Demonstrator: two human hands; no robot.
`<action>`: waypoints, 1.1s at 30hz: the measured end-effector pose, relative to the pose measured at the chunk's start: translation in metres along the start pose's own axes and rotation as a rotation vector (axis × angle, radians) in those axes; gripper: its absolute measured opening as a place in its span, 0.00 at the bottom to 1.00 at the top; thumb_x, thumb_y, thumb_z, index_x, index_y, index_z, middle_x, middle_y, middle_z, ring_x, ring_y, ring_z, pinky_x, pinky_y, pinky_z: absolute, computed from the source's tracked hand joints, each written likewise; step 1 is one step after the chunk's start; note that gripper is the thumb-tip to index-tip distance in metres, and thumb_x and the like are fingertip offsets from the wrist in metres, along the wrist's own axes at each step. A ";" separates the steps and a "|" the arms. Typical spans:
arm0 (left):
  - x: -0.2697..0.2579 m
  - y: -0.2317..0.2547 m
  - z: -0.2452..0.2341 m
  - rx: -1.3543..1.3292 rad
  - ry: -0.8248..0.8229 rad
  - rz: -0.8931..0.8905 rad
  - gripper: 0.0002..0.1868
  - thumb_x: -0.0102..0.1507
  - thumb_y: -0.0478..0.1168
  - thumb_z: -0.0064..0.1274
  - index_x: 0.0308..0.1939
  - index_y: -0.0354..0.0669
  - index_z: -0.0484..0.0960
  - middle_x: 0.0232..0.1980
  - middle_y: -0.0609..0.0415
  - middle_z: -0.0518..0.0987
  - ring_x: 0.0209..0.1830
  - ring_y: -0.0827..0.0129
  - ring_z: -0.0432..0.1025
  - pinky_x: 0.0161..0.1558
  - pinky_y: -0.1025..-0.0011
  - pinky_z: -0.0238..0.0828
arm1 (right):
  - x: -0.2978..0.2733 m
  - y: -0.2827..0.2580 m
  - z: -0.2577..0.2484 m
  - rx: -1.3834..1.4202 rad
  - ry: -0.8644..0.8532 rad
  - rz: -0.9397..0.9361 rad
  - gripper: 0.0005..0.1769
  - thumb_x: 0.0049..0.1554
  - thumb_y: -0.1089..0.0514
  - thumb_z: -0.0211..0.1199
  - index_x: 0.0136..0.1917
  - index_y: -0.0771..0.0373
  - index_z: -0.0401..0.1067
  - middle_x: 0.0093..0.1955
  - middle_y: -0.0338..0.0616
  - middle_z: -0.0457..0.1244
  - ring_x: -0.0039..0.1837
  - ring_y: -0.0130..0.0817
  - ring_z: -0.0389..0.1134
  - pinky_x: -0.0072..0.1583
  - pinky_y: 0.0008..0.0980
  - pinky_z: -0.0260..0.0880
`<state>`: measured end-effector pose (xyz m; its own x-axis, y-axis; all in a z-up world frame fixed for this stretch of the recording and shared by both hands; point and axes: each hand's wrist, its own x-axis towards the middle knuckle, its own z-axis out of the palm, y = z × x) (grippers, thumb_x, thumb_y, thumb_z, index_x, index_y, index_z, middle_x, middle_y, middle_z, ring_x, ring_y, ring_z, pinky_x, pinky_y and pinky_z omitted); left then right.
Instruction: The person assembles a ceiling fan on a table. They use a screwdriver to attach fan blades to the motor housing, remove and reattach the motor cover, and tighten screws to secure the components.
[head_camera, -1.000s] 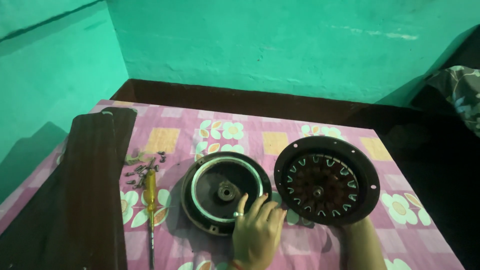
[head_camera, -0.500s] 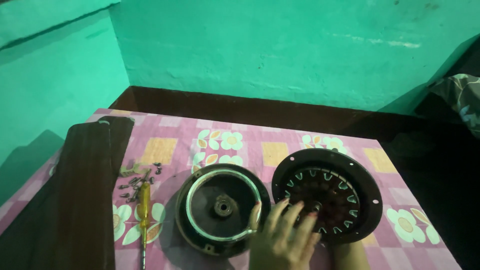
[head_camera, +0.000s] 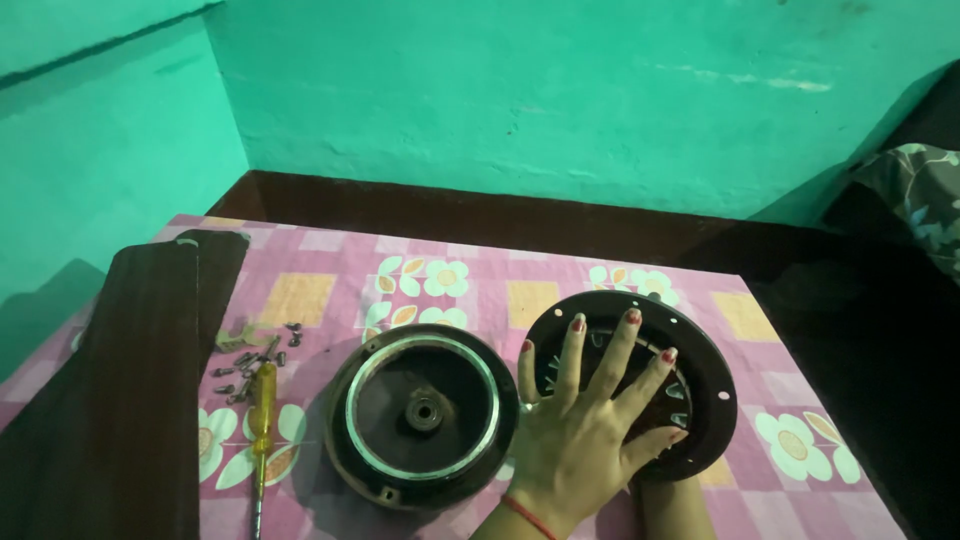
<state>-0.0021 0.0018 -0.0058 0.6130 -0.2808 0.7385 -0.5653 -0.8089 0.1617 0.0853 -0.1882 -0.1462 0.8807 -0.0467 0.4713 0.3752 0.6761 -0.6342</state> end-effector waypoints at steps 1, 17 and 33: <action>-0.002 -0.001 0.001 0.001 -0.005 0.000 0.32 0.69 0.72 0.35 0.75 0.75 0.71 0.86 0.59 0.50 0.82 0.44 0.46 0.72 0.28 0.34 | -0.001 0.002 -0.002 0.002 -0.004 -0.003 0.33 0.68 0.44 0.49 0.81 0.60 0.53 0.82 0.51 0.50 0.80 0.45 0.52 0.77 0.51 0.53; 0.002 -0.003 0.003 0.064 0.005 0.028 0.33 0.69 0.72 0.35 0.77 0.78 0.66 0.85 0.60 0.49 0.82 0.47 0.47 0.74 0.31 0.36 | 0.004 -0.003 0.004 0.141 -0.130 -0.081 0.33 0.69 0.47 0.57 0.80 0.62 0.57 0.82 0.53 0.53 0.81 0.48 0.54 0.78 0.53 0.55; -0.072 -0.014 0.024 -0.172 -0.018 -0.095 0.38 0.70 0.60 0.48 0.80 0.51 0.60 0.82 0.38 0.53 0.80 0.36 0.49 0.71 0.38 0.48 | 0.007 -0.005 0.022 0.086 -0.083 -0.050 0.30 0.66 0.33 0.51 0.64 0.60 0.56 0.62 0.47 0.51 0.63 0.42 0.52 0.63 0.45 0.54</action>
<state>-0.0246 0.0207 -0.0770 0.6772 -0.2175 0.7029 -0.5890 -0.7327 0.3408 0.0834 -0.1760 -0.1261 0.8332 -0.0239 0.5524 0.3892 0.7351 -0.5551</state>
